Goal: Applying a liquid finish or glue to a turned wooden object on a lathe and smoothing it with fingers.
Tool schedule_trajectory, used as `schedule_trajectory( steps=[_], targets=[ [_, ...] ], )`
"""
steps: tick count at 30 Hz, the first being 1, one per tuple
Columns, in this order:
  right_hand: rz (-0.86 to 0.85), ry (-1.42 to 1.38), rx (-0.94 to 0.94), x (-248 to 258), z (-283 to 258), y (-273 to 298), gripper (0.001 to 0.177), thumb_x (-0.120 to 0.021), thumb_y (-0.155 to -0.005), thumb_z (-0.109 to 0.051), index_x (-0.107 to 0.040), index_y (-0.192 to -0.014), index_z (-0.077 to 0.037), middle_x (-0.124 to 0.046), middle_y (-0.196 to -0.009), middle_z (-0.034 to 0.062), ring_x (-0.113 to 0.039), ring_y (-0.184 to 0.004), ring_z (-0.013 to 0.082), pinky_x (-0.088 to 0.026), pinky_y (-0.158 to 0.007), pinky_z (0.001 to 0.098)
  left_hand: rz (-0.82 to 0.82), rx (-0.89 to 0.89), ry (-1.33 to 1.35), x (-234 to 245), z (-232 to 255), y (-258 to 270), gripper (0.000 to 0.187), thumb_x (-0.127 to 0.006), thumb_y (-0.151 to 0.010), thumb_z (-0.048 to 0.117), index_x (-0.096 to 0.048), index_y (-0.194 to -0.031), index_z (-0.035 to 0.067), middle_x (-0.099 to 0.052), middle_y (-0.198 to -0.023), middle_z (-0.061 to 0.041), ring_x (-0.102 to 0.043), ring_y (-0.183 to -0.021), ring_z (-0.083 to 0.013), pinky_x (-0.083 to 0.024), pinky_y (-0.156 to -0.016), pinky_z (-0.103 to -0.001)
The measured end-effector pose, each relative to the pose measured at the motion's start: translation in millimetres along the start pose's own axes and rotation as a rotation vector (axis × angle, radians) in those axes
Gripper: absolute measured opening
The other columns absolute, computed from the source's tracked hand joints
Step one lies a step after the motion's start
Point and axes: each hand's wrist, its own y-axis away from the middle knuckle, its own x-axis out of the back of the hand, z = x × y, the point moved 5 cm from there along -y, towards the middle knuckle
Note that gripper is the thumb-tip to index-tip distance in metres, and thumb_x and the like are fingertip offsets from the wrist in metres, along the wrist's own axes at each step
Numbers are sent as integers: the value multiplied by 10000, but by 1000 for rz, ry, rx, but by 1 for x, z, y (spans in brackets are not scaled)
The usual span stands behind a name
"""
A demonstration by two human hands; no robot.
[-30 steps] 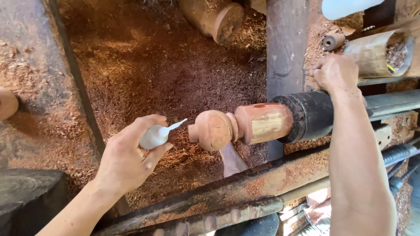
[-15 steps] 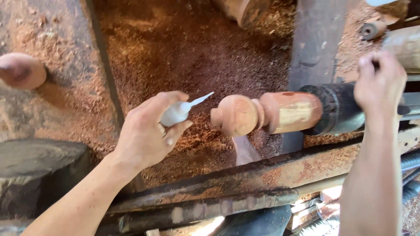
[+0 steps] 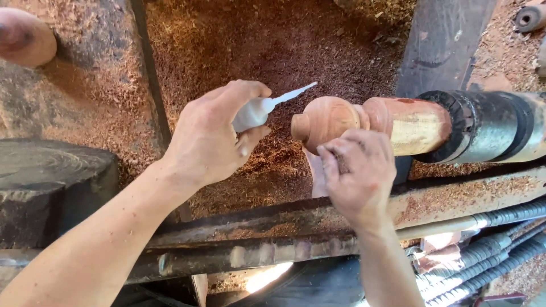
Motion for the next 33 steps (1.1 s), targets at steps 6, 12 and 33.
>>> schedule_trajectory(
  steps=[6,12,33],
  targets=[
    [-232,-136,-92,26,12,-39,490,-779,-916,-396,-510,-1128,-45,-561,-1144,166,-542,-1126,310,-460,-1058,507,23,-95,-17,4,5,1,469,-820,-845,64,-584,-1250,76,-724,-1127,-91,-702,-915,-278,-582,-750,-433],
    [-576,-103,-239,22,19,-53,613,-605,-907,-489,-552,-1420,-157,-494,-1508,191,-383,-1376,381,-317,-1073,690,-7,-93,-24,-1,6,-1,469,-808,-839,59,-579,-1248,64,-719,-1121,-97,-695,-926,-291,-568,-763,-451],
    [-293,-75,-54,43,64,-34,229,-723,-1146,-50,-732,-1319,99,-681,-1402,299,-570,-1382,495,-411,-1186,627,-57,-47,-24,-5,-1,-7,474,-810,-837,9,-595,-1259,34,-736,-1133,-164,-738,-953,-319,-619,-829,-451]
  ],
)
